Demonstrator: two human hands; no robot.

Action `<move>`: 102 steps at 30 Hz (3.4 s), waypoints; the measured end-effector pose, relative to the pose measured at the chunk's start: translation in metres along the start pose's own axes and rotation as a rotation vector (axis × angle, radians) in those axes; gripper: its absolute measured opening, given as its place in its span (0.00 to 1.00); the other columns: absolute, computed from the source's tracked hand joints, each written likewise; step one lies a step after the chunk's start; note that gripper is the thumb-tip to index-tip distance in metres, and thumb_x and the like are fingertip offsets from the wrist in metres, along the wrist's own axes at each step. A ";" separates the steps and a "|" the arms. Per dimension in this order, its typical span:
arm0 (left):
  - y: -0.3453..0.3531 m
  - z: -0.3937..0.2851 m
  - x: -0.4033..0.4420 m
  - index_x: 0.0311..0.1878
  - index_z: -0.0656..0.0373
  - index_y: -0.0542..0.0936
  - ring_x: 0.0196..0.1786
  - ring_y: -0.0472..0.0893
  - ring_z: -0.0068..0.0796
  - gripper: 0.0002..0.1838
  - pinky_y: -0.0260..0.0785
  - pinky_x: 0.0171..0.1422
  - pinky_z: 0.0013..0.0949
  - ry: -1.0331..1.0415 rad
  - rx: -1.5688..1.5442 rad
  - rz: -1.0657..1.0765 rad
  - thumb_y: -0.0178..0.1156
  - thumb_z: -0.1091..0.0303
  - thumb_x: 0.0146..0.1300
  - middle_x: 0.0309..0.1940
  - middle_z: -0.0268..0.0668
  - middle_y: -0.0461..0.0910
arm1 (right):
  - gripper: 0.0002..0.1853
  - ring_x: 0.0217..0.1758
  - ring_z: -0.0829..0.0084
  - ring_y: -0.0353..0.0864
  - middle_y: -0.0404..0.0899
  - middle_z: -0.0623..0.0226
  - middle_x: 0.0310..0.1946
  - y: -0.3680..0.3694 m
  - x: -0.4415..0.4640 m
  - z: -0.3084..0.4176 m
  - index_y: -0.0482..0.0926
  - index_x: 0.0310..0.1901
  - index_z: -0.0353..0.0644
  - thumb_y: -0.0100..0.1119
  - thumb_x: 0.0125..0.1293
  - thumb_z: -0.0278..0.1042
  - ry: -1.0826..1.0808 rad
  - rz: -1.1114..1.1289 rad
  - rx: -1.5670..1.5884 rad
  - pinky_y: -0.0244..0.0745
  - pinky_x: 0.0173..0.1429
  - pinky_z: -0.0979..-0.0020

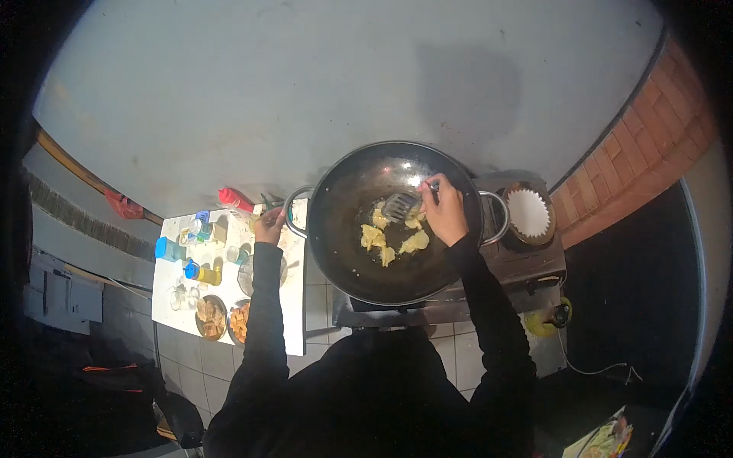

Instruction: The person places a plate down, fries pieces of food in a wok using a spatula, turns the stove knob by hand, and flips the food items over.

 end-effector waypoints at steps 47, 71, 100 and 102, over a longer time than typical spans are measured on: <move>-0.002 -0.009 -0.005 0.49 0.66 0.80 0.42 0.81 0.28 0.14 0.72 0.49 0.31 0.112 -0.068 -0.064 0.64 0.72 0.59 0.40 0.40 0.83 | 0.05 0.28 0.59 0.79 0.78 0.57 0.25 -0.035 -0.011 -0.027 0.70 0.36 0.36 0.51 0.67 0.29 0.006 0.008 -0.169 0.68 0.33 0.64; -0.002 0.007 -0.004 0.51 0.63 0.80 0.46 0.82 0.36 0.19 0.72 0.53 0.35 0.098 0.044 -0.014 0.67 0.68 0.56 0.42 0.44 0.83 | 0.07 0.23 0.52 0.74 0.71 0.52 0.18 -0.026 -0.010 -0.015 0.69 0.36 0.34 0.52 0.66 0.30 -0.038 -0.073 -0.251 0.63 0.29 0.56; 0.001 0.001 -0.005 0.51 0.64 0.79 0.47 0.81 0.29 0.17 0.71 0.56 0.33 0.104 -0.065 0.054 0.64 0.73 0.59 0.43 0.39 0.83 | 0.05 0.21 0.71 0.77 0.79 0.60 0.23 -0.042 -0.057 0.006 0.71 0.35 0.36 0.53 0.67 0.27 0.027 0.026 -0.177 0.66 0.27 0.71; -0.001 0.001 -0.006 0.52 0.65 0.79 0.47 0.81 0.30 0.17 0.71 0.56 0.33 0.096 -0.039 0.045 0.64 0.73 0.59 0.44 0.40 0.82 | 0.04 0.22 0.70 0.78 0.79 0.60 0.23 -0.040 -0.057 0.006 0.71 0.36 0.36 0.53 0.67 0.27 0.035 0.051 -0.204 0.66 0.28 0.70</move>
Point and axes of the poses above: each hand's wrist, its own x-axis towards the middle knuckle, its own y-axis out of the palm, z = x × y, the point moved 4 cm from there along x, towards the middle knuckle
